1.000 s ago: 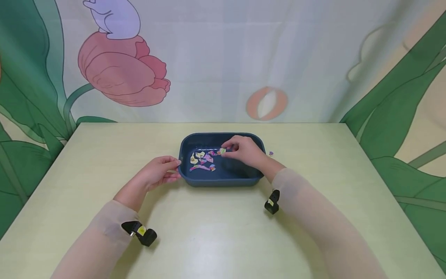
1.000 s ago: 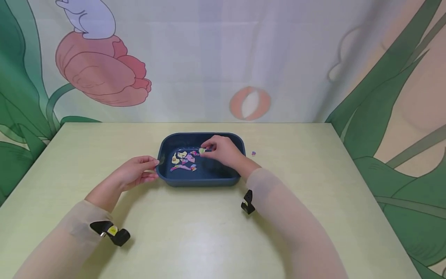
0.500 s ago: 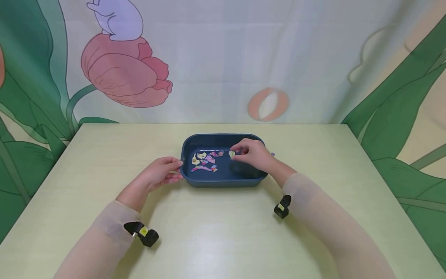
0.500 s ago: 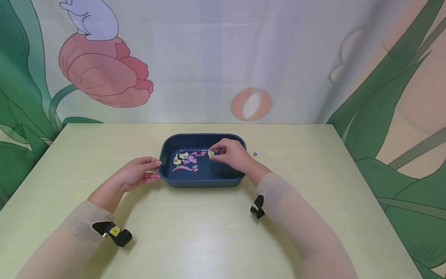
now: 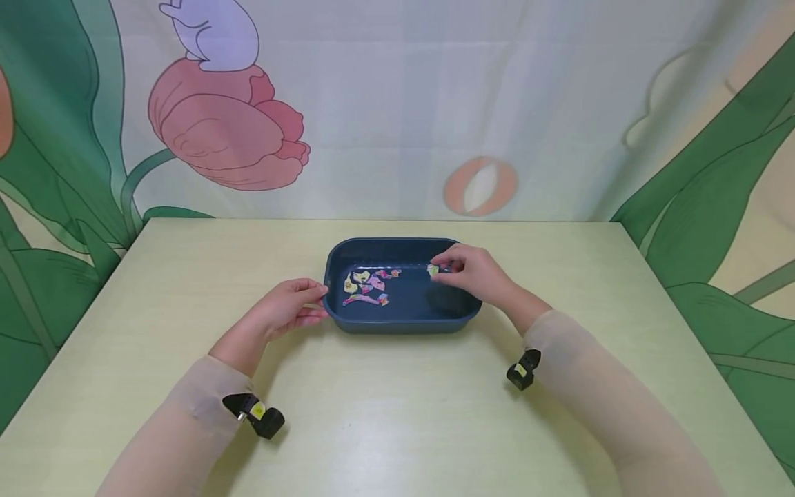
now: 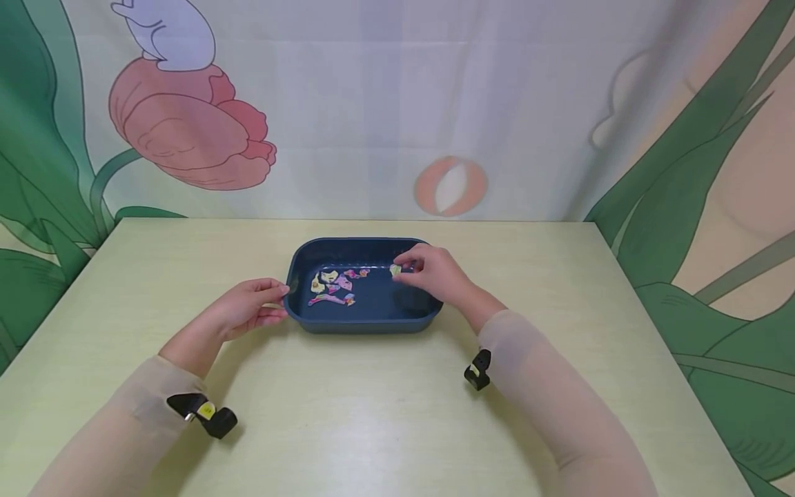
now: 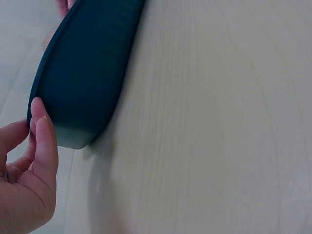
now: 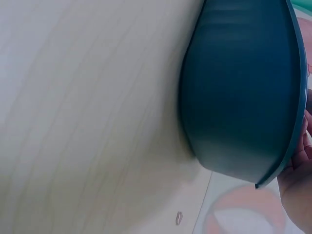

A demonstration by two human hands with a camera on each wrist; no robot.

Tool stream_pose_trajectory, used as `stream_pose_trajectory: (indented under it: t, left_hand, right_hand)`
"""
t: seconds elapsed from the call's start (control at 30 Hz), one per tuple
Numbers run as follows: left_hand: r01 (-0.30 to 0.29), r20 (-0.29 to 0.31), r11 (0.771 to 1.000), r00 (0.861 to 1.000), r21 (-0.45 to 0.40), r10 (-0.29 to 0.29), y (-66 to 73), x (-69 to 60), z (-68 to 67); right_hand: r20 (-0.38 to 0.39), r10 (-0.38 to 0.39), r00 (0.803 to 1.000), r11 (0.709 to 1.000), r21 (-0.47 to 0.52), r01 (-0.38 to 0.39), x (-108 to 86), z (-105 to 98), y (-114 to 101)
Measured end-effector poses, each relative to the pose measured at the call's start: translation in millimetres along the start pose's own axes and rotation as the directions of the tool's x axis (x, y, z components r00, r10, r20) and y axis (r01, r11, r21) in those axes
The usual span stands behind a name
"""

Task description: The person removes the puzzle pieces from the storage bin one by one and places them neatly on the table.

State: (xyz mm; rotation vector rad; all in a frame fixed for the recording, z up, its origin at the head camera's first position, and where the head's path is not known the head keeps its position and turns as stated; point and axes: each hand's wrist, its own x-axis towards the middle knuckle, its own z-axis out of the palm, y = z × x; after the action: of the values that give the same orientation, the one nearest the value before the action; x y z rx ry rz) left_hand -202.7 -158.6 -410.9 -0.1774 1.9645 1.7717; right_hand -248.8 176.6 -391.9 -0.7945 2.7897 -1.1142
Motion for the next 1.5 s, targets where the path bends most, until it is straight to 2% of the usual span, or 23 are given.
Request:
stream_pose_trajectory:
  t: [0.6,1.1,1.5]
  left_hand:
    - [-0.008,-0.001,1.0,1.0,-0.001,0.008,0.5,-1.4,0.7]
    - [-0.002,-0.023,1.0,1.0,-0.002,0.002,0.0,-0.5,1.4]
    - [-0.009,-0.014,1.0,1.0,-0.006,0.009,0.8,-1.9,1.8]
  right_hand:
    - [-0.04,0.021,0.999,0.999,-0.048,-0.023,-12.5,-15.0,10.8]
    - [-0.059,0.082,0.995,0.995,-0.06,-0.085,-20.1,-29.9,22.6]
    - [-0.088,0.136,0.987,0.987,-0.079,-0.143,-26.5,-39.9,38.6]
